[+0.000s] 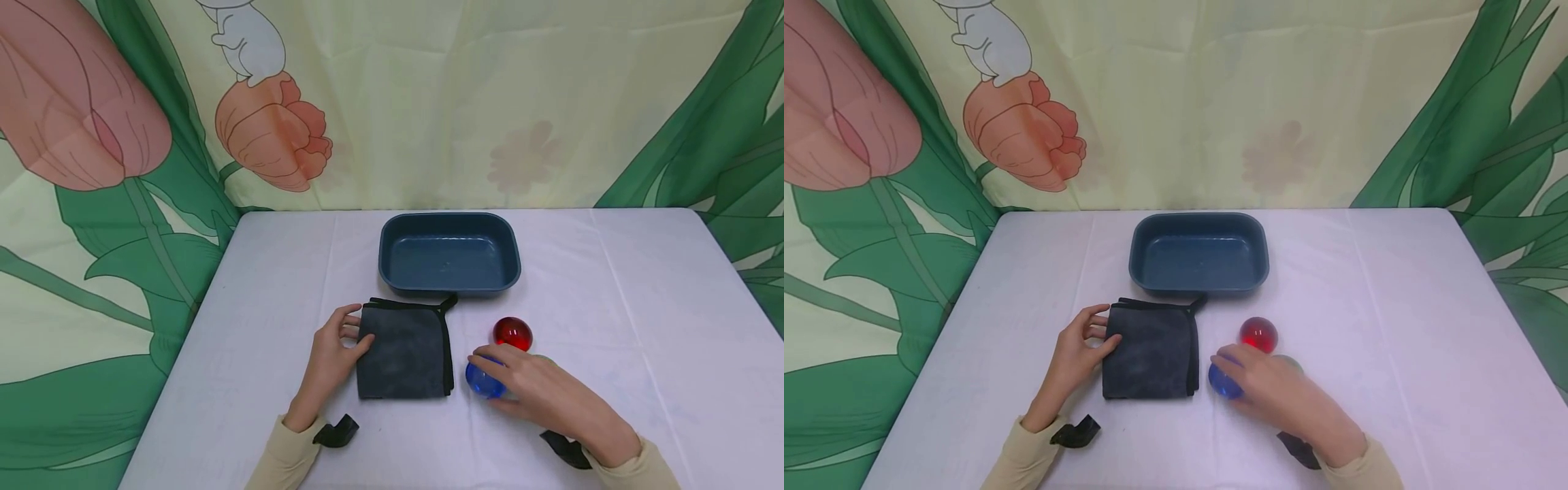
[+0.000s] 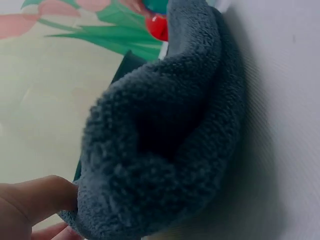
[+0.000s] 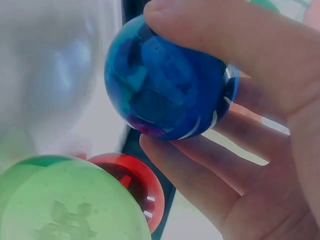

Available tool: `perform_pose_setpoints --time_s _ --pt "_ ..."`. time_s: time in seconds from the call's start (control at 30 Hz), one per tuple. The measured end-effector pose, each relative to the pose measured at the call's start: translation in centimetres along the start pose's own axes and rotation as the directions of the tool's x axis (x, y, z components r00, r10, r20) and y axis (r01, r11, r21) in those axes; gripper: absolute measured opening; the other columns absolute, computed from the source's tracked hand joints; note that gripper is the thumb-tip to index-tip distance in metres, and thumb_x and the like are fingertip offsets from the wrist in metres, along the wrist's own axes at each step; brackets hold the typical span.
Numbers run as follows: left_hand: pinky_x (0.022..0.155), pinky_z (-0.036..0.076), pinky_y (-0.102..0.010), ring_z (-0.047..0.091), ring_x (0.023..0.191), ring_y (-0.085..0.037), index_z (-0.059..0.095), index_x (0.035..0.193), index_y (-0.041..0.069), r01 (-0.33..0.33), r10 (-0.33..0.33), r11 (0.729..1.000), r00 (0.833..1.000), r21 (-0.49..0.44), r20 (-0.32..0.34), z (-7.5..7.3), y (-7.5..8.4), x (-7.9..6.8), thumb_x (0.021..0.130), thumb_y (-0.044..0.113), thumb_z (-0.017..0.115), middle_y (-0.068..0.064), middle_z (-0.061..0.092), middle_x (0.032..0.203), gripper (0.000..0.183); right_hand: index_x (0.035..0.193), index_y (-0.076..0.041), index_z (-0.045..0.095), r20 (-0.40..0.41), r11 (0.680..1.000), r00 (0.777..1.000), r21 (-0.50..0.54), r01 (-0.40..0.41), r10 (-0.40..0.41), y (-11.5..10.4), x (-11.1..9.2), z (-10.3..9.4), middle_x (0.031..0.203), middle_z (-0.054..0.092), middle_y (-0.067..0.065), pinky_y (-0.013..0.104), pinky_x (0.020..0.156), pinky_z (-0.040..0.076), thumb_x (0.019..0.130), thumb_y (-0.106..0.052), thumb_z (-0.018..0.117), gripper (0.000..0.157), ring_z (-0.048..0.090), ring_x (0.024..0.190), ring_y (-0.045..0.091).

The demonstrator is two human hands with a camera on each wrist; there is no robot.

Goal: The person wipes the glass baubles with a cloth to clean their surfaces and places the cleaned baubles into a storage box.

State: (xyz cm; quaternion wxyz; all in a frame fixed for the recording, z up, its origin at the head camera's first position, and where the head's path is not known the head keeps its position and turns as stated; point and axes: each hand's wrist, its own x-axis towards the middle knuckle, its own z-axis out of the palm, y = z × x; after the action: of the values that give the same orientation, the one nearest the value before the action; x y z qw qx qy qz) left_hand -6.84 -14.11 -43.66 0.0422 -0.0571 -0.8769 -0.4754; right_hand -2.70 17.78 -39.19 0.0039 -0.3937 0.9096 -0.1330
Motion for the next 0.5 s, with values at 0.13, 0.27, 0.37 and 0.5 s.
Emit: perform_pose_setpoints --time_s 0.13,0.27,0.37,0.5 --pt "0.067 0.053 -0.033 0.065 0.078 -0.012 0.053 0.122 0.012 0.006 -0.005 0.999 1.0 -0.048 0.009 -0.2 0.3 0.0 0.076 0.007 0.074 -0.003 0.063 0.096 0.051 0.119 -0.01 0.06 -0.033 1.0 0.999 -0.008 0.007 -0.007 0.2 0.0 -0.1 0.114 0.056 0.006 0.035 0.071 0.056 0.062 -0.023 0.086 0.064 0.058 0.097 0.018" --pt "0.066 0.054 -0.035 0.064 0.078 -0.01 0.055 0.121 0.015 0.022 -0.02 0.996 1.0 -0.087 0.021 -0.3 0.6 0.1 0.077 0.008 0.073 -0.002 0.062 0.097 0.047 0.121 -0.01 0.059 -0.064 1.0 0.998 0.002 0.003 -0.002 0.3 0.2 -0.2 0.115 0.055 0.006 0.037 0.072 0.056 0.062 -0.023 0.086 0.066 0.057 0.099 0.018" --pt "0.067 0.054 -0.037 0.063 0.077 -0.009 0.055 0.12 0.017 0.026 -0.024 0.993 0.999 -0.118 0.023 -0.4 0.8 0.1 0.077 0.008 0.073 -0.001 0.062 0.096 0.047 0.122 -0.011 0.058 -0.083 1.0 0.996 0.016 -0.016 0.017 0.3 0.4 -0.4 0.117 0.055 0.006 0.038 0.071 0.056 0.061 -0.024 0.086 0.068 0.057 0.1 0.019" --pt "0.066 0.054 -0.037 0.063 0.077 -0.009 0.055 0.121 0.019 0.014 -0.011 0.989 1.0 -0.146 0.026 -0.5 1.4 0.1 0.078 0.009 0.073 -0.001 0.061 0.097 0.048 0.123 -0.012 0.057 -0.114 0.999 0.992 0.025 -0.048 0.05 0.3 0.6 -0.6 0.118 0.054 0.005 0.038 0.07 0.056 0.06 -0.026 0.087 0.071 0.057 0.101 0.019"
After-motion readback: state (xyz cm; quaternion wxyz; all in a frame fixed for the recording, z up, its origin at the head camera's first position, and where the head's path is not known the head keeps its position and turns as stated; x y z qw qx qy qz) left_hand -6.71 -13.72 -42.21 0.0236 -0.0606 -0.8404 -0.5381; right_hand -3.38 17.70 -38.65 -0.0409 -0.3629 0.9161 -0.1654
